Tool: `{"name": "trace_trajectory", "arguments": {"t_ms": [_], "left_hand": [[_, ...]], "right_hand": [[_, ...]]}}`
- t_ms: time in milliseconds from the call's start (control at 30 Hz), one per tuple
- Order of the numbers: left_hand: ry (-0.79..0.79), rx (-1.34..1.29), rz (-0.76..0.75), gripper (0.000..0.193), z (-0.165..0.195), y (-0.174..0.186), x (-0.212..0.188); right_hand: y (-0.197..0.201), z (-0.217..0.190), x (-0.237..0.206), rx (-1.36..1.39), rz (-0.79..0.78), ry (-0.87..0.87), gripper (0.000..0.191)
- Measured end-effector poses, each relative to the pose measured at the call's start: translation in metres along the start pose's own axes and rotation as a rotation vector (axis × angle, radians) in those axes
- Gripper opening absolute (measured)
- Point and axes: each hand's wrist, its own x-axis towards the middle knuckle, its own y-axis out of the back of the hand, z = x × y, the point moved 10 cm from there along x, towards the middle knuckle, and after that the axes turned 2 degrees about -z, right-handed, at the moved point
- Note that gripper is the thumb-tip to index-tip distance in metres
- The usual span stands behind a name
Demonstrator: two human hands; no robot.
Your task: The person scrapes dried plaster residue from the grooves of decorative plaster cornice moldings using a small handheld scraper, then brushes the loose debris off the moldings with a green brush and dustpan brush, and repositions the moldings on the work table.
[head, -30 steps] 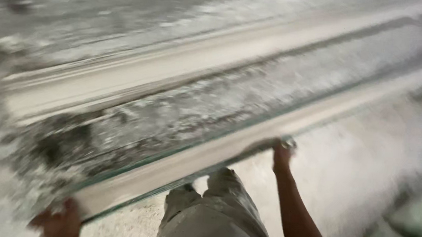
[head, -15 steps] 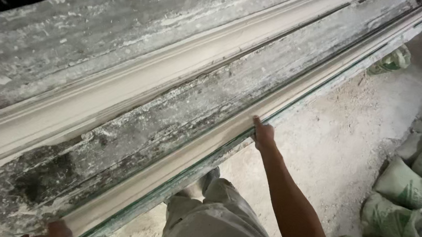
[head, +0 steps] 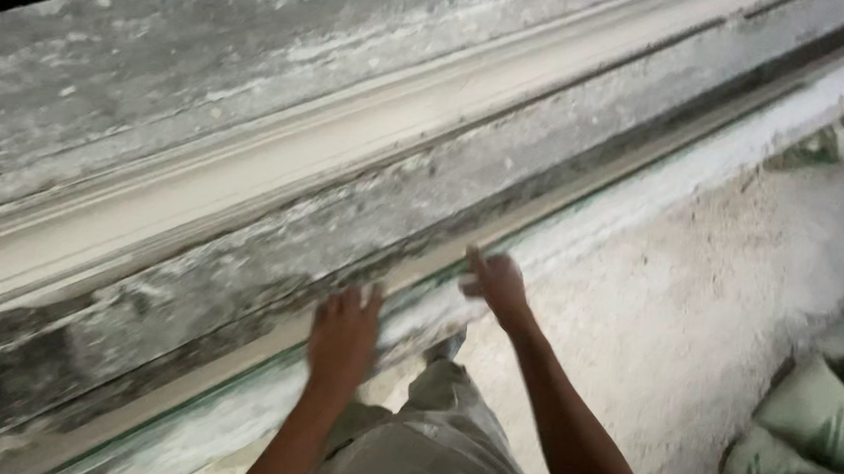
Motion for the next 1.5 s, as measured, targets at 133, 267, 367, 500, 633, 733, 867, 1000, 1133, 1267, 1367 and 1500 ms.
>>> {"name": "trace_trajectory", "arguments": {"t_ms": [133, 267, 367, 500, 633, 733, 867, 1000, 1133, 1267, 1367, 1500], "left_hand": [[0.045, 0.255, 0.181, 0.063, 0.005, 0.001, 0.017], [0.042, 0.186, 0.325, 0.028, 0.005, 0.003, 0.006], [0.044, 0.192, 0.414, 0.027, 0.009, 0.015, 0.003], [0.096, 0.222, 0.57, 0.02, 0.016, 0.042, -0.001], [0.145, 0.208, 0.531, 0.014, 0.015, 0.048, -0.015], [0.222, 0.142, 0.299, 0.019, -0.005, 0.029, -0.035], [0.308, 0.133, 0.016, 0.033, -0.039, -0.002, -0.068], [0.404, 0.06, -0.081, 0.038, -0.065, -0.021, -0.072], [0.369, -0.035, -0.134, 0.024, -0.066, -0.036, -0.038], [0.313, -0.113, -0.061, 0.024, -0.066, -0.026, 0.006], [0.406, -0.187, -0.206, 0.035, -0.08, -0.031, 0.029], [0.479, -0.257, -0.454, 0.056, -0.089, -0.039, 0.04]], "right_hand": [[0.137, -0.074, -0.003, -0.988, -0.022, 1.164, 0.042], [0.326, -0.124, 0.064, -1.424, 0.616, 0.848, 0.061], [0.333, -0.156, 0.109, -1.609, 0.545, 1.034, 0.048], [0.338, -0.173, 0.148, -1.543, 0.314, 1.057, 0.021], [0.333, -0.172, 0.14, -1.639, 0.194, 1.121, 0.016], [0.323, -0.172, 0.116, -1.574, 0.128, 1.144, 0.015], [0.3, -0.156, 0.094, -1.596, 0.037, 1.129, 0.025], [0.289, -0.145, 0.108, -1.611, -0.04, 1.136, 0.021], [0.293, -0.156, 0.137, -1.622, -0.122, 1.162, 0.031], [0.294, -0.175, 0.177, -1.65, -0.095, 0.918, 0.038], [0.277, -0.17, 0.207, -1.756, -0.178, 0.636, 0.039], [0.251, -0.165, 0.229, -1.752, -0.336, 0.418, 0.046]]}}
